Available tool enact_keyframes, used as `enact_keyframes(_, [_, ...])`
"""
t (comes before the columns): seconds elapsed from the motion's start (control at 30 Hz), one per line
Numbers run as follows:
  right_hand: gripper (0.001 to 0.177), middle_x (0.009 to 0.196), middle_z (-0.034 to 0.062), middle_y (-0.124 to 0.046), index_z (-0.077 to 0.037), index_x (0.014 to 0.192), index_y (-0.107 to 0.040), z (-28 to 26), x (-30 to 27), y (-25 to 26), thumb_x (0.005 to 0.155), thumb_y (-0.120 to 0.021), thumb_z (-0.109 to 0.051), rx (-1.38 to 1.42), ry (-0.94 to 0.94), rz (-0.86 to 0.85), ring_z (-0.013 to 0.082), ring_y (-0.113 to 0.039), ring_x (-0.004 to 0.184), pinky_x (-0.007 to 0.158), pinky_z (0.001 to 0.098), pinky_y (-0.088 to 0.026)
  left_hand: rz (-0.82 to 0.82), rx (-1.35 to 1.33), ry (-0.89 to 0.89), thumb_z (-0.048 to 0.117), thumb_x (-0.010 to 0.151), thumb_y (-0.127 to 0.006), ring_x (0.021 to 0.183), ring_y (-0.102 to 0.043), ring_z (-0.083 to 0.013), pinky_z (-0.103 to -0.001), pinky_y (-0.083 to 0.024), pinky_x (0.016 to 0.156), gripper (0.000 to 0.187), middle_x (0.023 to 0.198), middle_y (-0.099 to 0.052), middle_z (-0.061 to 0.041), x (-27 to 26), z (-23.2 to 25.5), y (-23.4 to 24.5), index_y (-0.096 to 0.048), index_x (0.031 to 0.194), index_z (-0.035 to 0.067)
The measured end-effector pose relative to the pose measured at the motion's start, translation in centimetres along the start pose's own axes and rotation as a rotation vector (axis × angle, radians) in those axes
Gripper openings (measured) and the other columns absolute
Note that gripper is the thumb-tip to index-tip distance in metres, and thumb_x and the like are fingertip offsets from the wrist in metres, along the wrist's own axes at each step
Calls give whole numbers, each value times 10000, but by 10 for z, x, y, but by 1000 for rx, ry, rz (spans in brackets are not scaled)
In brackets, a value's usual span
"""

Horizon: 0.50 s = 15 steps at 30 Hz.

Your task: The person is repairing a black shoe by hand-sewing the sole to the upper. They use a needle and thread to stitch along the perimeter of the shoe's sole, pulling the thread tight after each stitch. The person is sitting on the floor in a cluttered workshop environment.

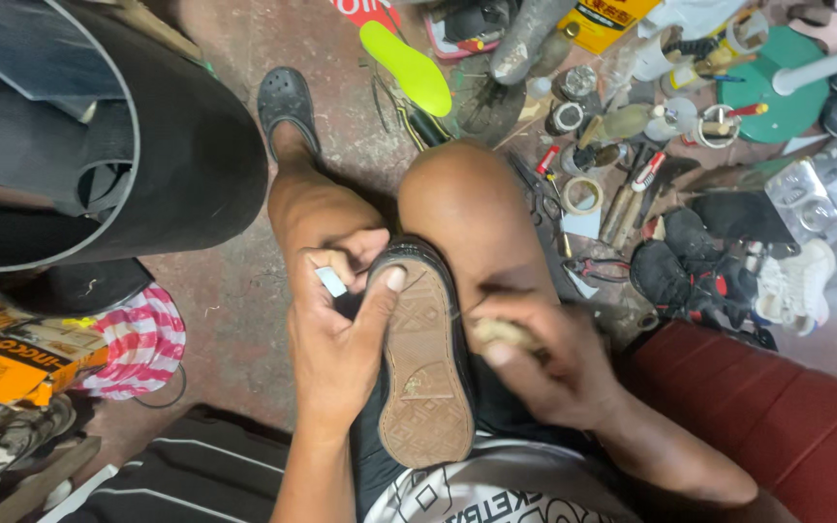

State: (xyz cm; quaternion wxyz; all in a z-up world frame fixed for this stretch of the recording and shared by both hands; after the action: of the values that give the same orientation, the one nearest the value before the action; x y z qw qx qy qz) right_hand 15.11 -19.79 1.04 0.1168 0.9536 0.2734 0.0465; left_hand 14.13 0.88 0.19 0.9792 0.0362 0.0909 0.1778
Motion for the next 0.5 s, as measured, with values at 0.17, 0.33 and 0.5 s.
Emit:
enact_keyframes(0.17, [330,885,54,-705,-41,1292,-678,34,-9,27,1016,-513,-113,23,-286,123,124,-614,715,705,260,-517,-73,34,-6,-25,830,-808,1075,-638,-147,-294,-519,955,454,1240,-676,-146,-3,1,-12,-404,1009,78])
enact_keyframes(0.33, [271,989,84,-693,-22,1198,-619,20,-8,30,945,-655,-112,-124,-76,168,130,-651,802,737,264,-527,-173,-114,21,-58,785,-827,1188,-580,-168,-317,-515,1027,547,1359,-586,-182,-5,-14,-32,-383,1064,97])
enact_keyframes(0.5, [324,1025,99,-712,-37,1189,-622,11,-3,24,888,-718,-110,-195,-32,149,189,-742,828,722,304,-577,-207,-337,98,-53,786,-815,1198,-592,-194,-343,-541,1012,528,1383,-572,-192,-2,-31,-32,-397,1060,115])
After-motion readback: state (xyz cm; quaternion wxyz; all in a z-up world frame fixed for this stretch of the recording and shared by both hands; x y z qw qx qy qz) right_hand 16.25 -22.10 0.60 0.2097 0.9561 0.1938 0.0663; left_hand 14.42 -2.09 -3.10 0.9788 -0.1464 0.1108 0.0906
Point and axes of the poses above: each hand's wrist, its own x-axis towards the middle knuckle, its own y-axis out of the back of the hand, z = x × y, the point moved 8 cm from there along x, towards the middle knuckle
